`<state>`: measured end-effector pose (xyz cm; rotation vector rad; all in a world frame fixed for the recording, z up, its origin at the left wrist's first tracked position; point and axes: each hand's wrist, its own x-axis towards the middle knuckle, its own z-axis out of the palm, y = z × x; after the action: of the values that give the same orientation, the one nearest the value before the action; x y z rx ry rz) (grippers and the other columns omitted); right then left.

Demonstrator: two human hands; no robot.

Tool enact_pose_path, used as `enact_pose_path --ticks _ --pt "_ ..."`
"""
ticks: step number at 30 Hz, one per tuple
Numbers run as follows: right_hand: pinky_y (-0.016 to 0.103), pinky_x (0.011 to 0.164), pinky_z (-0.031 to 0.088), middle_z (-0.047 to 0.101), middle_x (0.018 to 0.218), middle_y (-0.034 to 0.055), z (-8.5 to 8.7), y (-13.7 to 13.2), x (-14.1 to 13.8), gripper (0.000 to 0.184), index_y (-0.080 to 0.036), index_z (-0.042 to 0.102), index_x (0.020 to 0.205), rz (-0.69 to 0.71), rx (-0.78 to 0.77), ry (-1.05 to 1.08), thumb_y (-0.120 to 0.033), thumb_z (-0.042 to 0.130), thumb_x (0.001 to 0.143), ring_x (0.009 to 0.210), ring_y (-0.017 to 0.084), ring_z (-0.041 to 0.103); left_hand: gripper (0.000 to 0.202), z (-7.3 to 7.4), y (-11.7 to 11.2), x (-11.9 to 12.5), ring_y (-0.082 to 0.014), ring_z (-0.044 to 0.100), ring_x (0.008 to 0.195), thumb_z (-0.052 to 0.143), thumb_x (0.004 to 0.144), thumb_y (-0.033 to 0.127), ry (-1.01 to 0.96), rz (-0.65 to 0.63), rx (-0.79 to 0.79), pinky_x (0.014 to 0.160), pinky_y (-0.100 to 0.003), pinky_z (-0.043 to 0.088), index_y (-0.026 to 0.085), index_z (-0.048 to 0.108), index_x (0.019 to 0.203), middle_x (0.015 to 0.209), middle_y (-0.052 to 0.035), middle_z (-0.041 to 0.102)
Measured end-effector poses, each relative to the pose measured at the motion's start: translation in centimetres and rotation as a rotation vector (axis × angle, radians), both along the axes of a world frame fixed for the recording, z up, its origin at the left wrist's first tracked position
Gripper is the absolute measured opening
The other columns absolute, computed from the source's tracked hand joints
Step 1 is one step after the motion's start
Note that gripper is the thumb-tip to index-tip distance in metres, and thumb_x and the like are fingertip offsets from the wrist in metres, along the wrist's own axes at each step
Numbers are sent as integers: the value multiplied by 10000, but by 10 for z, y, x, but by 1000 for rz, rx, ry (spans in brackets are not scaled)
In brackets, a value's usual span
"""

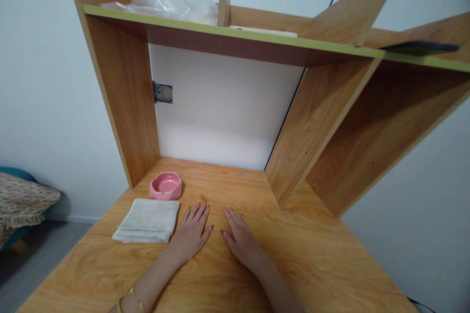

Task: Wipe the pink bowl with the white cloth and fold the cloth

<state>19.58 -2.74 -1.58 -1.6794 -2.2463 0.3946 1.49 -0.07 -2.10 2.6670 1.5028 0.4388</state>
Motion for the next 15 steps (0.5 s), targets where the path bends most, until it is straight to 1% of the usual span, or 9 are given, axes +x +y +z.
enact_pose_path --ticks 3,5,15 --pt "416 1043 151 313 1357 101 1 -1 -1 517 -96 322 1302 -4 -4 -18 -318 302 835 1265 206 218 503 2 0 0 -225 241 1258 268 868 385 11 1 -29 1003 -422 226 120 337 1290 1366 -100 301" --pt "417 1042 150 327 1351 93 1 -1 -1 507 -113 334 1298 -4 3 -20 -319 301 836 1263 207 224 508 3 0 1 -227 240 1258 268 868 388 13 2 -40 1004 -422 225 113 339 1289 1364 -102 303" --pt "410 1045 148 291 1368 99 1 0 0 534 -85 293 1314 3 -17 -23 -328 298 839 1271 205 199 503 5 -1 1 -228 249 1254 278 867 379 15 2 -50 1004 -418 227 111 341 1288 1363 -103 306"
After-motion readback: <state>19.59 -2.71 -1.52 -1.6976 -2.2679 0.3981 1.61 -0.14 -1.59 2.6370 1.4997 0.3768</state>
